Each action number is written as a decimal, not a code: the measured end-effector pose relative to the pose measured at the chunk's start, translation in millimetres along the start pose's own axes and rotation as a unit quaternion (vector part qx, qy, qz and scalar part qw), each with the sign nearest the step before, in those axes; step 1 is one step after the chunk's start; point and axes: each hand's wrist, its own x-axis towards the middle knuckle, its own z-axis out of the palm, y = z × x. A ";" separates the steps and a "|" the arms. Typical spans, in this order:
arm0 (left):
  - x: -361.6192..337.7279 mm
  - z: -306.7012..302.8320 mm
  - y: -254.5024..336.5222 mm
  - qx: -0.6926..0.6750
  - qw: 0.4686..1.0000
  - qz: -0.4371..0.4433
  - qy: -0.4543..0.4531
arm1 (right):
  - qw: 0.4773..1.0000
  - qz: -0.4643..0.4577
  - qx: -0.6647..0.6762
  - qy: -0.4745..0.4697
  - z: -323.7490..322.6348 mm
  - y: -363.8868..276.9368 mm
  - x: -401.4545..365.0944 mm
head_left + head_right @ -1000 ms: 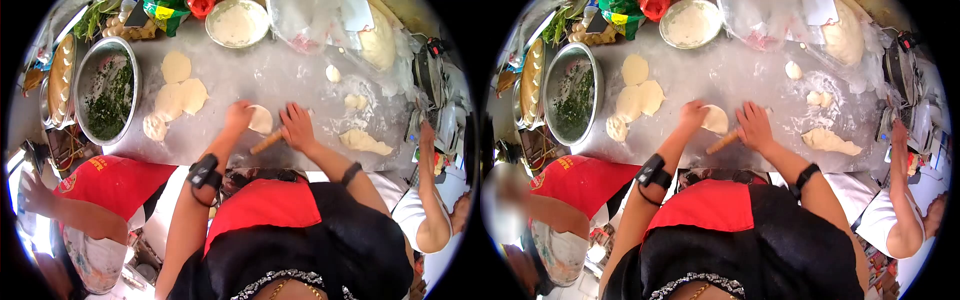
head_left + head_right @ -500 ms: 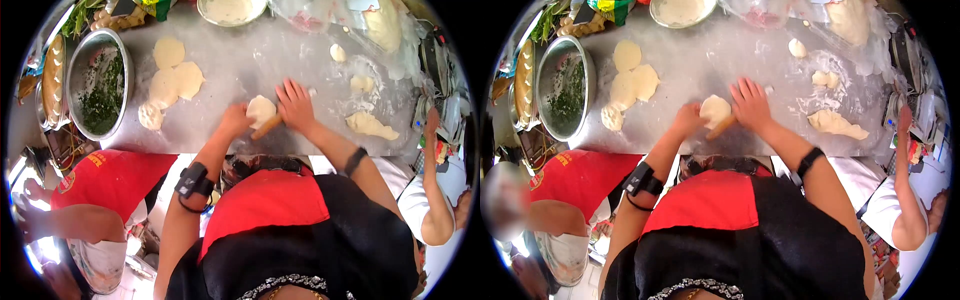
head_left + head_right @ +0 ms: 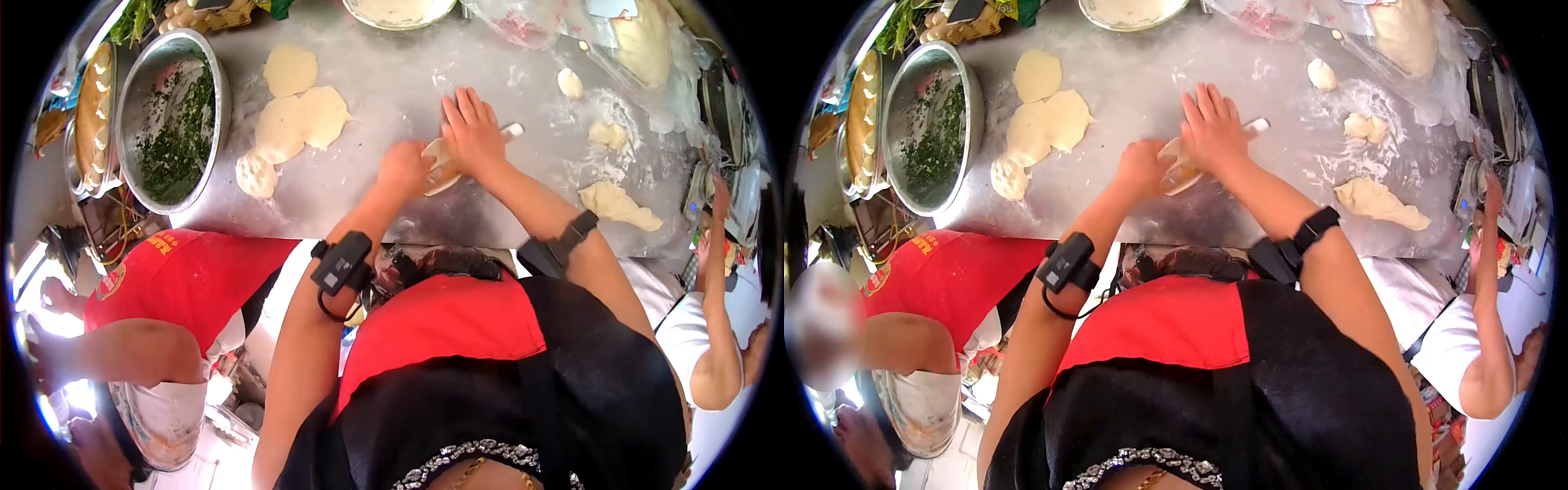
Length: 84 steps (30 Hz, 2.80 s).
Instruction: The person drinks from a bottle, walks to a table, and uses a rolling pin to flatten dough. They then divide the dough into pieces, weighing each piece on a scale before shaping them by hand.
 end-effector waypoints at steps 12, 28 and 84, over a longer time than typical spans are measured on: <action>-10.4 -14.6 6.4 -0.048 0.997 -0.062 0.007 | 0.999 0.004 0.036 0.023 0.4 -7.5 -0.9; -45.3 -0.4 -58.8 -0.218 0.959 -0.014 0.178 | 0.997 -0.039 0.027 -0.063 -33.9 6.3 -124.3; 68.1 -25.2 61.1 0.156 0.945 0.241 0.155 | 0.998 -0.001 0.056 0.021 -34.2 48.5 -49.6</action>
